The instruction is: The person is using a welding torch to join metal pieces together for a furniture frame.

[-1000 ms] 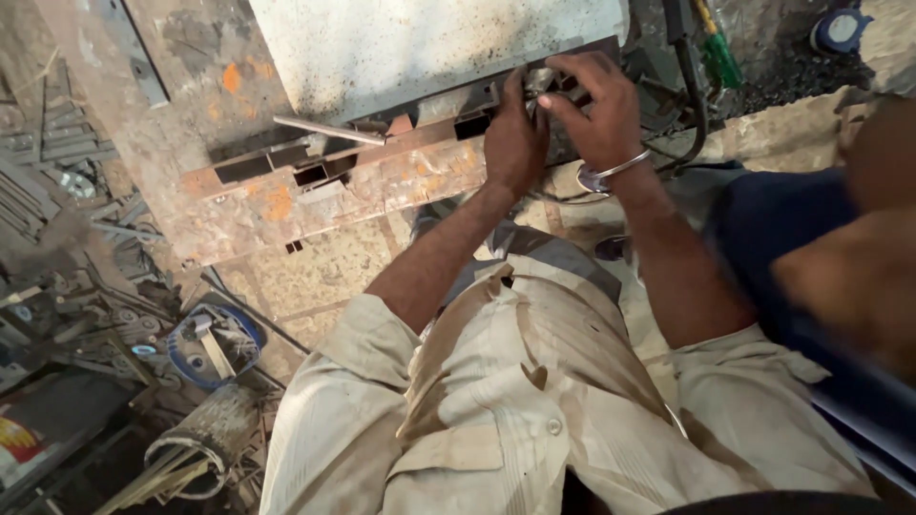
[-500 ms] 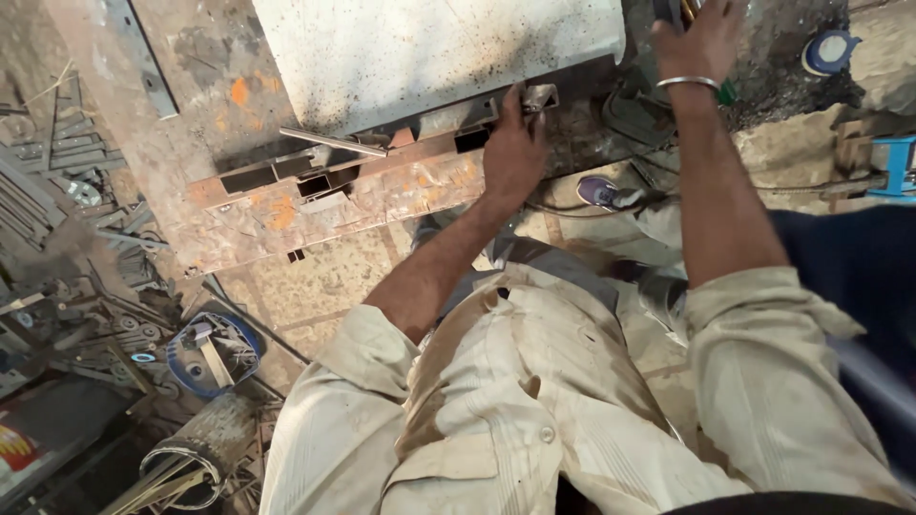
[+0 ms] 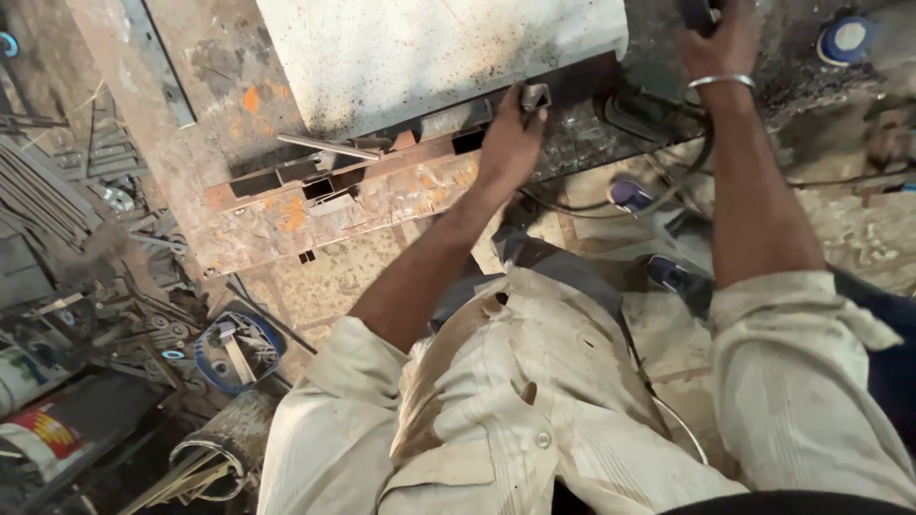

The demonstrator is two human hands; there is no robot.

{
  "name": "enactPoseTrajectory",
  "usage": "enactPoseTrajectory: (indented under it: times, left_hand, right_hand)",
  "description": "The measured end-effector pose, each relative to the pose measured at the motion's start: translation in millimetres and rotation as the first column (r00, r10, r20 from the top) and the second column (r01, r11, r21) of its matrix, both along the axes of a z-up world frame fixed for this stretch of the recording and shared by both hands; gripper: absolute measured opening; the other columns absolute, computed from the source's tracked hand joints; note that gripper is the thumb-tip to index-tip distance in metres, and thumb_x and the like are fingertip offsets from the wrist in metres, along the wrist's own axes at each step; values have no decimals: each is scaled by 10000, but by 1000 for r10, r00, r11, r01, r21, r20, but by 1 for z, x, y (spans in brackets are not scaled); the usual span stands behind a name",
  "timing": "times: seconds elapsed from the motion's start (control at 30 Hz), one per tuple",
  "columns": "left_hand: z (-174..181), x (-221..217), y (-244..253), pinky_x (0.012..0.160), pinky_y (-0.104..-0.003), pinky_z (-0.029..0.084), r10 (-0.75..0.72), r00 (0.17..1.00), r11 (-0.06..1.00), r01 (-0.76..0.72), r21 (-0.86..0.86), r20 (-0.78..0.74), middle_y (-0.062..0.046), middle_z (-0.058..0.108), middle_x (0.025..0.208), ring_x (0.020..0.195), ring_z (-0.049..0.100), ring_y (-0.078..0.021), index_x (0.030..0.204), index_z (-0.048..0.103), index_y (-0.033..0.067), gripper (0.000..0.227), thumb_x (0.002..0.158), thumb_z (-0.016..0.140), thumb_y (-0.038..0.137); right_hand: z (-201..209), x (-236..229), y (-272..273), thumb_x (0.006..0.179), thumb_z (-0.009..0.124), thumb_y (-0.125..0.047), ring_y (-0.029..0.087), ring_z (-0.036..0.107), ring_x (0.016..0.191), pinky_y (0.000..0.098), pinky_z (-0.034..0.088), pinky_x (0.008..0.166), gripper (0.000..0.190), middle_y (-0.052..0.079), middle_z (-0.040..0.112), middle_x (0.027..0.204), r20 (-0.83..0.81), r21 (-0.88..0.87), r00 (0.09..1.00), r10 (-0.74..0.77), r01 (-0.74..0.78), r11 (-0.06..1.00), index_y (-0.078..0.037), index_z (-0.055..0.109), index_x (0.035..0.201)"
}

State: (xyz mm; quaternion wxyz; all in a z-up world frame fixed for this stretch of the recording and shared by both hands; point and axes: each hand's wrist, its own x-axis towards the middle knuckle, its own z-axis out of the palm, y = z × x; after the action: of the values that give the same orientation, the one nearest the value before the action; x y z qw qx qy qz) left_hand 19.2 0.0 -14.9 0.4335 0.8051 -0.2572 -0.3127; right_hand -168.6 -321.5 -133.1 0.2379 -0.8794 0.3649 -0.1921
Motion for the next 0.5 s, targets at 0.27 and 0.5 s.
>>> enactPoseTrajectory:
  times: [0.27,0.5]
  left_hand:
    - [20,5,3,1015,-467,518,-21,994,997,14,74,104,-252,679,1313,1197,661,-442,1515,438,76,580,998,596,284]
    - [55,14,12,933,-425,572,-137,989,978,143,154,-53,-199,608,1416,1044,730,-334,1586,271,131,662,997,572,138]
  right_hand:
    - [103,-59,155,950,676,-22,123,646,901,281,573,723,636,53,626,1151,496,649,799,-340,-81,756,-50,416,1530]
    - [90,-88,269,1015,791,-243,210,663,832,381,544,700,586,123,684,1045,96,589,940,-327,211,780,18,502,1452]
